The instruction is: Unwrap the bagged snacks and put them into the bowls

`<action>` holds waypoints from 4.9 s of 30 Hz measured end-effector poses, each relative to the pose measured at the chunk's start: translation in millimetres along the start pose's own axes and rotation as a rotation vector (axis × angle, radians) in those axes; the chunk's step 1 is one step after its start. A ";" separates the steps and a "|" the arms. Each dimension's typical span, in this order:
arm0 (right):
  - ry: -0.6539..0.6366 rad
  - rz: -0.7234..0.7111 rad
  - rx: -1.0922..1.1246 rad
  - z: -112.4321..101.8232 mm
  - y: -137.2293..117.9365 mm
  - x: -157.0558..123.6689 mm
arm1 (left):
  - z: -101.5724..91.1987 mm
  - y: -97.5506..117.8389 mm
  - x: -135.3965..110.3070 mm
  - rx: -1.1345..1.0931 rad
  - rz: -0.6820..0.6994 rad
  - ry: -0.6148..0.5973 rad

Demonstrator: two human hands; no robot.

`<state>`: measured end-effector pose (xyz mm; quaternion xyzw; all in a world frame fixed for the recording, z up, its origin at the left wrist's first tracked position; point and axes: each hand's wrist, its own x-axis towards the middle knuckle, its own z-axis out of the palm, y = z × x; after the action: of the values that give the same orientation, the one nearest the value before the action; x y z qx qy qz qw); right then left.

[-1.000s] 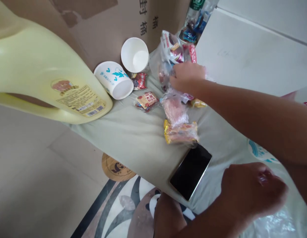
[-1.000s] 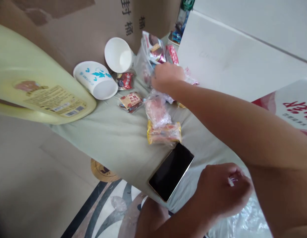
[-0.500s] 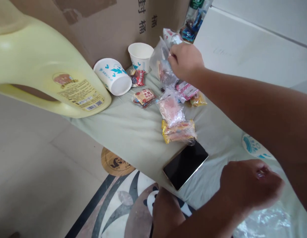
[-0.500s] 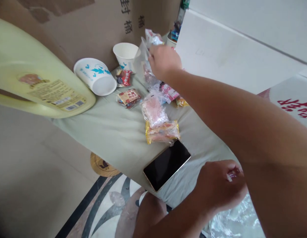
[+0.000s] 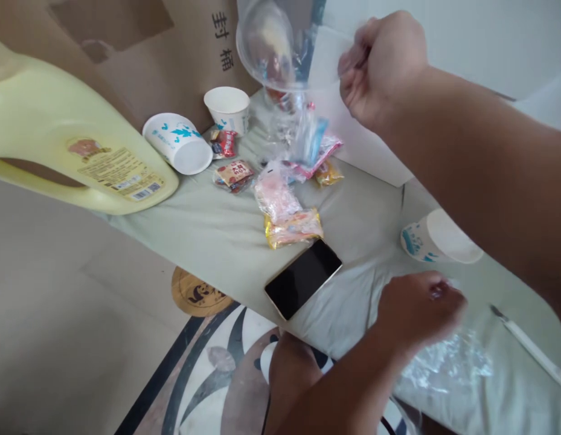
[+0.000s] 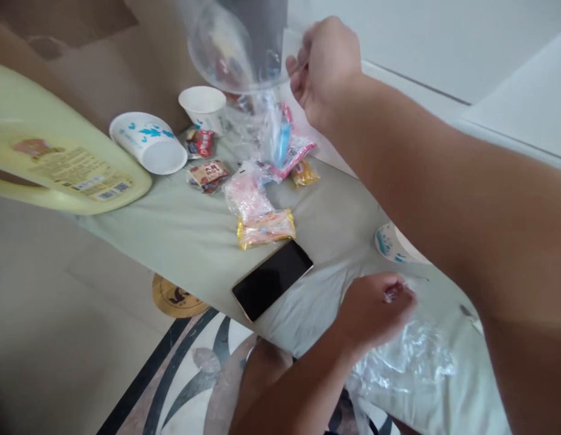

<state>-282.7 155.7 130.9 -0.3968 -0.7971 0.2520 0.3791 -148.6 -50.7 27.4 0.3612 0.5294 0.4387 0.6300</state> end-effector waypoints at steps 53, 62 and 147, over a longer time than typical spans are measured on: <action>0.267 0.465 0.179 -248.1 212.1 -395.2 | 62.4 -32.9 42.0 0.116 -0.079 0.116; 0.372 0.588 0.230 -254.4 214.1 -397.0 | 34.2 -30.1 37.4 0.126 -0.061 0.149; 0.203 0.571 0.759 -241.1 224.3 -391.4 | 66.1 -51.9 72.0 0.435 0.354 0.011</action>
<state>165.9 -17.1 -43.8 -0.4557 -0.4671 0.5790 0.4888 -70.8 -1.2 -33.8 0.5723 0.5434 0.4199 0.4482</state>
